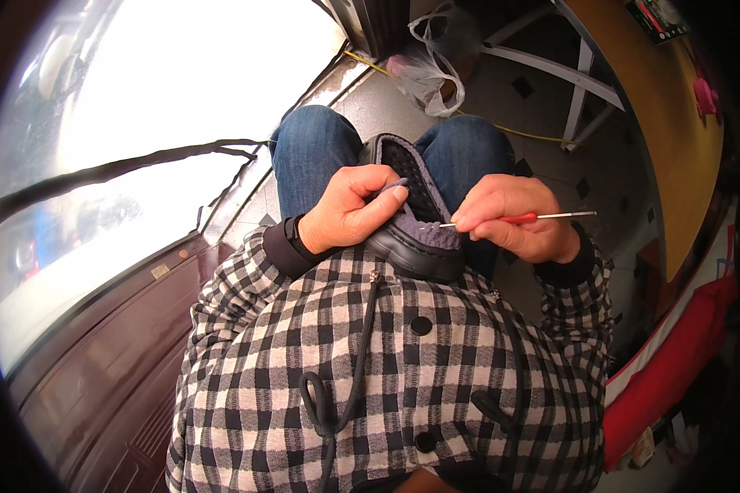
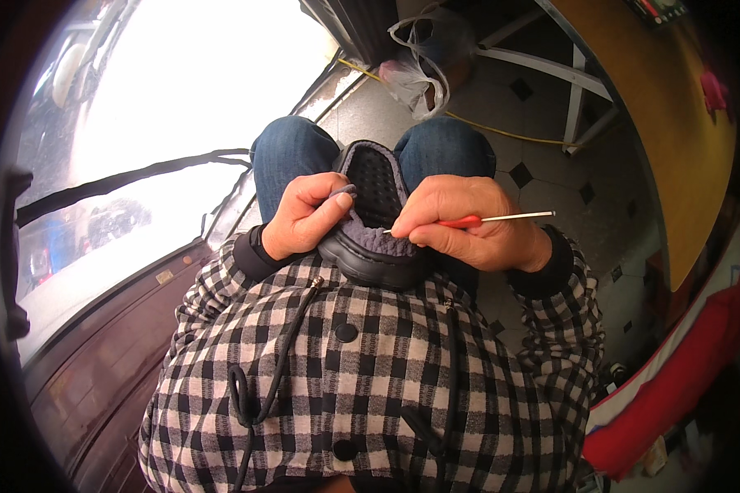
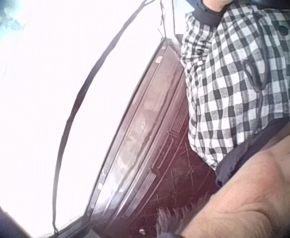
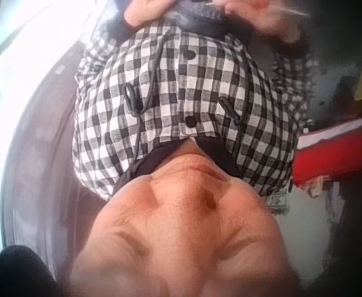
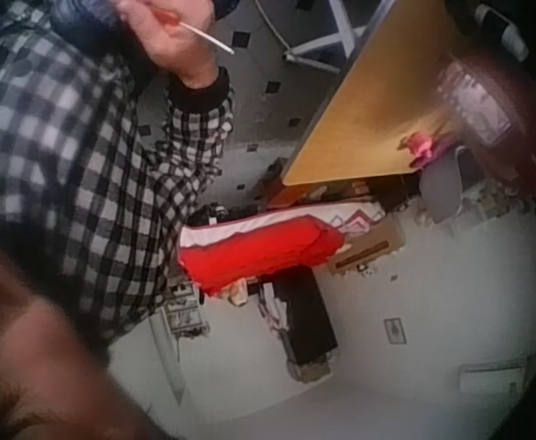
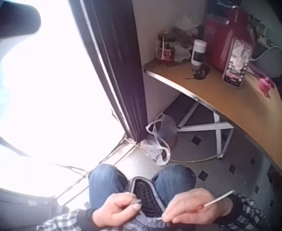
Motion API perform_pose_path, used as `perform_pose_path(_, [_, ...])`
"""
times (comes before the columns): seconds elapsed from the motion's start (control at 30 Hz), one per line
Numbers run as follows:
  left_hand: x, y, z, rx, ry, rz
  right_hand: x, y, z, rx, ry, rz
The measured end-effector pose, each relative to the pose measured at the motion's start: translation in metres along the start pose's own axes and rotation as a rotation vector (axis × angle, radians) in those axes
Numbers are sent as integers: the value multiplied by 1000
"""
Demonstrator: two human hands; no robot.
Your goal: The person holds a dark slip-on shoe on their lap and uses a red-handled screwdriver to pry and separate the upper fabric from the sole. They repeatedly insert the tool along the seam, lift the fabric, and adjust the shoe position while working on the same area.
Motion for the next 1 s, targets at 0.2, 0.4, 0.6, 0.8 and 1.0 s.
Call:
perform_pose_path(0.2, [-2, -4, -2, -3, 22, 5, 9, -17, 6, -137, -53, -92])
perform_pose_path(0.4, [-4, -4, -2, 18, 29, 51, 3, -12, -2, -71, 6, 0])
perform_pose_path(0.6, [-3, 2, -2, 74, 26, 87, -14, 19, 0, 336, 148, 251])
perform_pose_path(0.8, [0, 4, -2, 60, 32, 72, -22, 38, 12, 549, 267, 275])
perform_pose_path(1.0, [3, 3, -2, 41, 15, -3, -21, 24, 13, 236, 370, 4])
Point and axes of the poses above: each hand's wrist, its own x-axis towards the middle knuckle, its own z-axis out of the palm, y = z × x, the point moved 8 cm from there along x, towards the middle knuckle, and after that the axes turned 6 degrees about -z, right-handed, at the moved point
